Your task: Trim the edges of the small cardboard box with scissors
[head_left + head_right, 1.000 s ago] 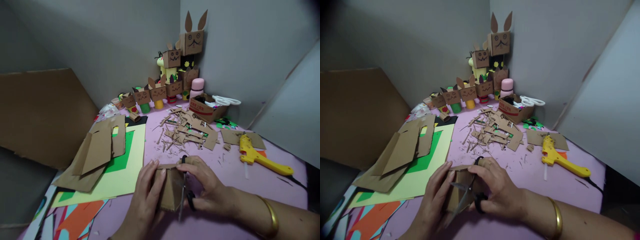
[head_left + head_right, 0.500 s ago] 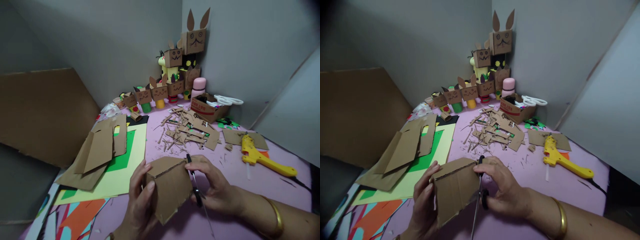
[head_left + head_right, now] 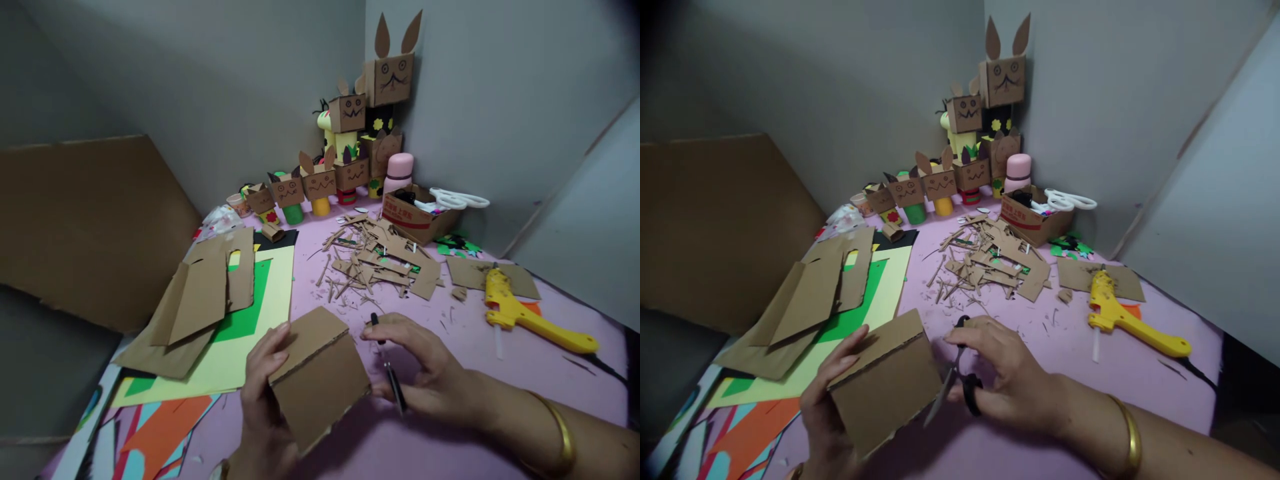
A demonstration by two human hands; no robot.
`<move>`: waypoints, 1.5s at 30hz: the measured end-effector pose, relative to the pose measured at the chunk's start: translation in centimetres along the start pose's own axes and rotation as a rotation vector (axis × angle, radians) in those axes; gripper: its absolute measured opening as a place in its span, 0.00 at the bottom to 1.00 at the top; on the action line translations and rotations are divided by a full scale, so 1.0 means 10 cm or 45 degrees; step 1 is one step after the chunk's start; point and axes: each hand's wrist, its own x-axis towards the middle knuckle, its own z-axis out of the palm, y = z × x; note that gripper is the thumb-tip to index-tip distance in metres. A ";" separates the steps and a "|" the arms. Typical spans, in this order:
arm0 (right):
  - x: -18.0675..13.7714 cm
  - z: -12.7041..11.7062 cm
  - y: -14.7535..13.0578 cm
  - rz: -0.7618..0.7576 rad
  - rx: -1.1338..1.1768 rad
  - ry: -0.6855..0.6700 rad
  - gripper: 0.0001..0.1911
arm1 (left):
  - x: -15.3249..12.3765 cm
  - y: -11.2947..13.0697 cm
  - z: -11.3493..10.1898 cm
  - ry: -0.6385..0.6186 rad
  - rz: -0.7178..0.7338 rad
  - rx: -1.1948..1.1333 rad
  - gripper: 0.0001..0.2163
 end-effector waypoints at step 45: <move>0.15 -0.41 -0.07 1.012 0.400 -0.580 0.24 | 0.26 0.42 -0.01 -0.422 -1.496 -0.950 0.24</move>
